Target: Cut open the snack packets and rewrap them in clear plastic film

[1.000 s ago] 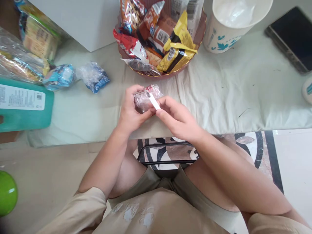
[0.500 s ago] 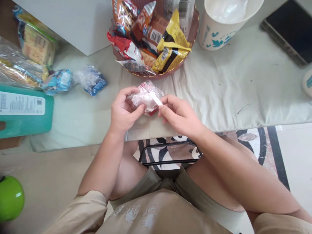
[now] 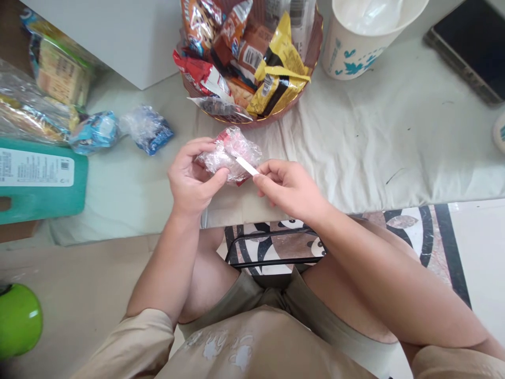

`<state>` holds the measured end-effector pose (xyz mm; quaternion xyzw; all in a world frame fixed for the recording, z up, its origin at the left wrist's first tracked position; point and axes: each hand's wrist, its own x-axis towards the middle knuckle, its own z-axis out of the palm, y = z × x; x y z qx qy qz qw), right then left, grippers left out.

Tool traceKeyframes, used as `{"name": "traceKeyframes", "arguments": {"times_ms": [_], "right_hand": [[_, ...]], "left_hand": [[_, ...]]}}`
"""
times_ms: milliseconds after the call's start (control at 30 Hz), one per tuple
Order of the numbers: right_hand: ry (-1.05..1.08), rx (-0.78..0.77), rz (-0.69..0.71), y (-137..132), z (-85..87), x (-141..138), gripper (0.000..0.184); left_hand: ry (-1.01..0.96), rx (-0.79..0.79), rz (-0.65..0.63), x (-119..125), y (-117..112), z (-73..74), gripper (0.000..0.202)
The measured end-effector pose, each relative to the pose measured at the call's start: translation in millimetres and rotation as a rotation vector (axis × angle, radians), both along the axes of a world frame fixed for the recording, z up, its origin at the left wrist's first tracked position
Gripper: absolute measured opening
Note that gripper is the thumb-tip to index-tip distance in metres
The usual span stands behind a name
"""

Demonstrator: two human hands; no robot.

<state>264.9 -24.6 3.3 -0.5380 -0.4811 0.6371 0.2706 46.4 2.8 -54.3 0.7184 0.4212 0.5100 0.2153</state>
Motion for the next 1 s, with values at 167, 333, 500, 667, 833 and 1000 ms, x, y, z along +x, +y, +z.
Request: {"name": "traceKeyframes", "arguments": {"times_ms": [167, 333, 500, 667, 833, 1000], "right_hand": [[-0.023, -0.081, 0.016, -1, 5.0, -1, 0.017], [-0.027, -0.1, 0.041, -1, 3.9, -1, 0.016], [-0.037, -0.085, 0.067, -1, 3.6, 1, 0.014], [-0.045, -0.067, 0.087, -2, 2.2, 2, 0.013], [-0.041, -0.053, 0.098, -1, 0.6, 3, 0.014], [-0.068, 0.005, 0.121, 0, -1.3, 4, 0.017]], "left_hand": [[-0.142, -0.004, 0.028, -5, 7, -4.6, 0.046], [-0.237, -0.065, 0.117, -11, 11, -10.2, 0.06], [-0.343, -0.149, 0.13, -17, 13, -8.8, 0.064], [-0.433, -0.221, 0.174, -19, 13, -2.3, 0.062], [-0.521, -0.264, 0.177, -17, 12, 3.8, 0.058], [-0.598, -0.311, 0.151, -20, 12, 7.5, 0.056]]}}
